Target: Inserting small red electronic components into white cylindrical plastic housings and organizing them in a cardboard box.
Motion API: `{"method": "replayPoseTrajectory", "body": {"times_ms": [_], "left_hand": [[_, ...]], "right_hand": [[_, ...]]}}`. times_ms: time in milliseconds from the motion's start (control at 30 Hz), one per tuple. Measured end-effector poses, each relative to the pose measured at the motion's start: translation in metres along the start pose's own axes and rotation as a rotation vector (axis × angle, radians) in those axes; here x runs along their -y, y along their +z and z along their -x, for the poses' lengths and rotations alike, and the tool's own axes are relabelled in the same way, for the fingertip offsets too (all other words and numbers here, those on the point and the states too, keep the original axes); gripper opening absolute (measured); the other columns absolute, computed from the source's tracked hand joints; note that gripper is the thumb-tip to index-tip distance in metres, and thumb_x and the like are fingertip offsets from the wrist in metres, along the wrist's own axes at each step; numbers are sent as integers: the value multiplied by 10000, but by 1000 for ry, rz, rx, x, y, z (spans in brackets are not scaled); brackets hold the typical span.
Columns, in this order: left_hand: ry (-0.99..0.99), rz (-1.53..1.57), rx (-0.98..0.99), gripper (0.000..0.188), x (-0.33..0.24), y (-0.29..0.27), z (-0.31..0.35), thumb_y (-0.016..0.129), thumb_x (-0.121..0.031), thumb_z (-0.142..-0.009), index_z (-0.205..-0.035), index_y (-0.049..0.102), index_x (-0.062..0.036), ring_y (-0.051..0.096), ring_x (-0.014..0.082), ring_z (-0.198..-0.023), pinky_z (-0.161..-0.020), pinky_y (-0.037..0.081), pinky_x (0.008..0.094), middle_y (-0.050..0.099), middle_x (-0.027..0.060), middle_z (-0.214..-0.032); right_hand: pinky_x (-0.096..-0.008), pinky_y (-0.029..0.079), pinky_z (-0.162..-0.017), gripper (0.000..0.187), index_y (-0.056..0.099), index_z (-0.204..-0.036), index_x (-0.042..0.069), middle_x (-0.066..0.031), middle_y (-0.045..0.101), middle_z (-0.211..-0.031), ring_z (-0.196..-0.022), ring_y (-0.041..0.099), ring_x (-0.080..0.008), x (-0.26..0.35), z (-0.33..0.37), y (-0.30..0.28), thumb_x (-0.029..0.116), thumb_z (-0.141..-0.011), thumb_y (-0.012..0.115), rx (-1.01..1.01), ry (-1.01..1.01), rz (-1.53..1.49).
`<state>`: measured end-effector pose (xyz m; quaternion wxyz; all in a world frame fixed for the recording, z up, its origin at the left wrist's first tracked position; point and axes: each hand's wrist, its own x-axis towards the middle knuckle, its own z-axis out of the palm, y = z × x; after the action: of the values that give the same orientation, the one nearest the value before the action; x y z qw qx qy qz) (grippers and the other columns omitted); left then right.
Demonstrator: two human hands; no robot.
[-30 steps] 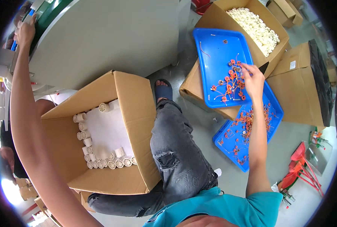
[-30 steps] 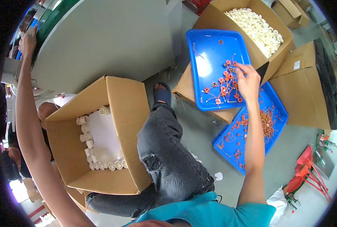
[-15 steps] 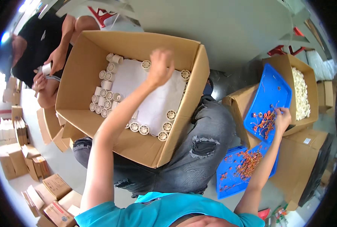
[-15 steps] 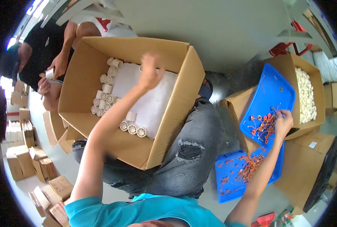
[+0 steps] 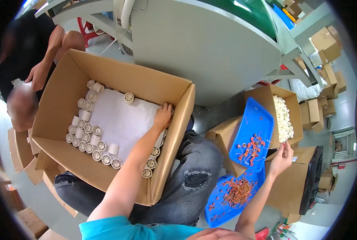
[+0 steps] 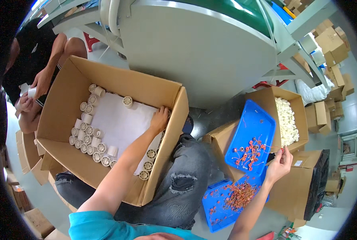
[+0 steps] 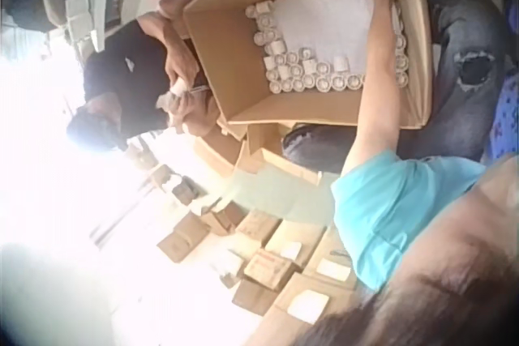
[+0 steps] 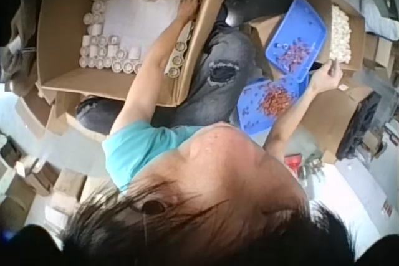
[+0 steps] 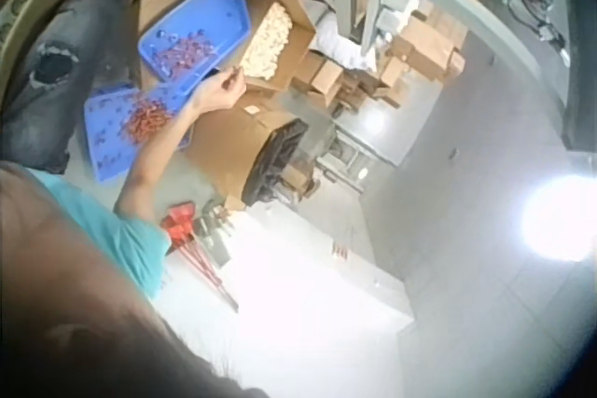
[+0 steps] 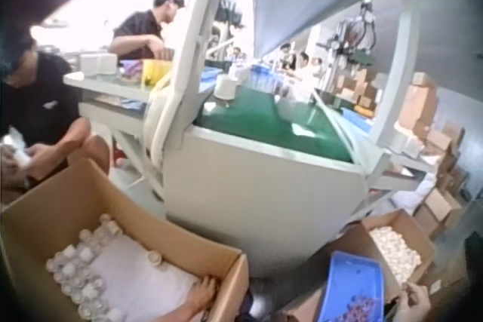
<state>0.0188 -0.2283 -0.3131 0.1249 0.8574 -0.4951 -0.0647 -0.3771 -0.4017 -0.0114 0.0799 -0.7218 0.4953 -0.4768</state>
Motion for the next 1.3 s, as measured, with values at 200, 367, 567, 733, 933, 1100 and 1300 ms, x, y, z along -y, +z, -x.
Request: {"method": "replayPoseTrajectory", "body": {"times_ms": [200,367,567,733,933,1100,1300], "left_hand": [[-71,111,231,602,7,-76,19,751,-302,-794,-1258,509,-6,605,398,-1043,-884,525,465,493,243,-1221],[111,237,27,594,86,-161,62,777,-323,-798,-1193,517,35,622,428,-1001,-871,533,465,516,267,-1239],[-214,1261,-274,580,41,-315,129,819,-77,-740,-1187,462,15,640,227,-1020,-903,512,341,598,129,-1108],[-100,1596,-354,513,28,-360,190,793,-111,-720,-1176,577,-17,606,186,-1088,-929,492,330,607,78,-1130],[-132,1403,-76,456,18,-355,219,848,-188,-723,-1090,638,-19,618,113,-966,-864,493,278,672,37,-1043],[-221,1378,93,383,25,-355,223,846,-184,-731,-1009,633,-29,632,126,-900,-834,503,296,679,22,-925],[77,649,-538,447,18,-359,217,859,-123,-688,-1046,600,-51,630,161,-842,-779,507,324,649,52,-943]], "right_hand": [[-251,550,-773,203,677,-1091,-79,-75,608,-1048,-877,641,-132,55,12,-9,-71,-891,645,38,-46,-306],[-253,560,-738,224,663,-1108,-44,-92,653,-1003,-828,679,-145,158,56,43,-79,-889,632,344,157,-733],[-288,596,-759,212,664,-1105,-106,-149,669,-1054,-881,715,-219,273,81,76,-64,-905,605,862,-71,-961],[-295,599,-769,250,661,-1142,-86,-145,709,-998,-827,717,-206,329,115,114,-34,-898,636,1048,-269,-848],[-288,593,-768,280,671,-1113,-106,-188,722,-972,-826,718,-187,324,143,125,-15,-849,689,1448,187,-1127],[-297,585,-751,246,717,-1062,-46,-129,723,-966,-827,715,-198,316,154,131,-13,-818,715,1274,-11,-892],[-320,561,-770,185,744,-951,9,-127,706,-970,-858,696,-244,322,155,124,-3,-766,739,769,-410,-823]]}}
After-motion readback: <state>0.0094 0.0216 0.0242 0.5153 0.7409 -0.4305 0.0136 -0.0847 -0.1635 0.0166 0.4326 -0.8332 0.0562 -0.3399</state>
